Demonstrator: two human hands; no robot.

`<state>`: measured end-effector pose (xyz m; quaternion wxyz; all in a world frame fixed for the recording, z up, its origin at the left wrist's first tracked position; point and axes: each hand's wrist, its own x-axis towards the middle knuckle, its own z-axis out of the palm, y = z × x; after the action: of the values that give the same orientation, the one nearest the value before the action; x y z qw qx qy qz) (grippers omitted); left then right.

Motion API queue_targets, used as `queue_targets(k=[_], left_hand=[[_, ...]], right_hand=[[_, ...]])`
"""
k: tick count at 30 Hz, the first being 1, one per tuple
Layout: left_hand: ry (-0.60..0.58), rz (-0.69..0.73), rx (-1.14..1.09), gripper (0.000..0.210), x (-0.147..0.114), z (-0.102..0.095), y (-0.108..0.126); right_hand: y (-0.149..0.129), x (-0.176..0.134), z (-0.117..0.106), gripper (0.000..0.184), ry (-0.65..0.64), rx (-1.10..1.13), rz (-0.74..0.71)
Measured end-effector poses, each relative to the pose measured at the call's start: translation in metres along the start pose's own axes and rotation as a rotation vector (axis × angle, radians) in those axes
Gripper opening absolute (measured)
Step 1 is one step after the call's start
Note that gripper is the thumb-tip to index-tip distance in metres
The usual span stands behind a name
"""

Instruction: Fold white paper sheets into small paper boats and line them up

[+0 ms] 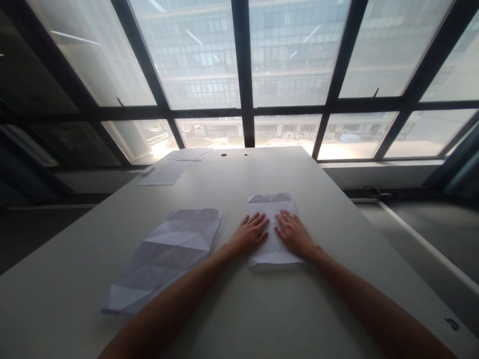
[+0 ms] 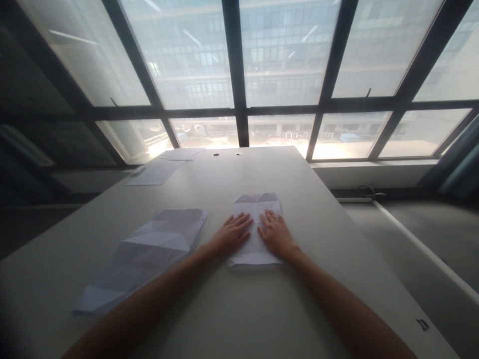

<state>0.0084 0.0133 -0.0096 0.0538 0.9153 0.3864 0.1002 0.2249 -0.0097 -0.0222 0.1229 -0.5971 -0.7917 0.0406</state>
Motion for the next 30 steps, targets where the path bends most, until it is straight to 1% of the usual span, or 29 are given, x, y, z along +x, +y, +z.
queue_targets(k=[2,4,8,10,13,15,17,20,22,26,28,30], left_hand=[[-0.008,0.030,0.014,0.055,-0.002,-0.004,0.002],[-0.025,0.102,0.012,0.059,-0.005,-0.009,0.005],[-0.133,0.266,-0.026,0.069,-0.012,-0.019,0.013],[-0.158,0.293,-0.032,0.069,-0.013,-0.021,0.016],[-0.142,0.304,-0.039,0.068,-0.013,-0.021,0.016],[-0.116,0.282,-0.056,0.061,-0.011,-0.019,0.014],[-0.064,0.211,-0.073,0.055,-0.008,-0.015,0.012],[0.032,0.080,-0.072,0.055,-0.004,-0.007,0.007],[0.063,0.018,-0.056,0.057,-0.001,-0.001,0.004],[0.059,-0.061,-0.005,0.060,0.000,0.004,0.000],[0.040,-0.050,0.016,0.061,-0.001,0.004,0.001],[0.013,-0.009,0.025,0.062,-0.002,0.002,0.002]], right_hand=[[0.004,0.001,0.001,0.058,0.004,-0.011,0.026],[0.008,0.003,0.002,0.058,0.007,-0.024,0.059],[0.016,0.005,0.004,0.059,0.019,-0.048,0.123],[0.019,0.006,0.003,0.060,0.024,-0.050,0.134],[0.021,0.006,0.003,0.061,0.022,-0.051,0.132],[0.021,0.005,0.002,0.060,0.018,-0.055,0.127],[0.021,0.005,0.001,0.059,0.016,-0.056,0.122],[0.019,0.003,-0.001,0.060,0.006,-0.043,0.110],[0.014,0.000,-0.001,0.061,-0.008,-0.026,0.084],[-0.002,-0.005,-0.002,0.061,-0.014,0.013,-0.009],[-0.009,-0.006,-0.003,0.060,0.006,0.034,-0.109],[-0.014,-0.007,-0.004,0.060,0.017,0.056,-0.227]])
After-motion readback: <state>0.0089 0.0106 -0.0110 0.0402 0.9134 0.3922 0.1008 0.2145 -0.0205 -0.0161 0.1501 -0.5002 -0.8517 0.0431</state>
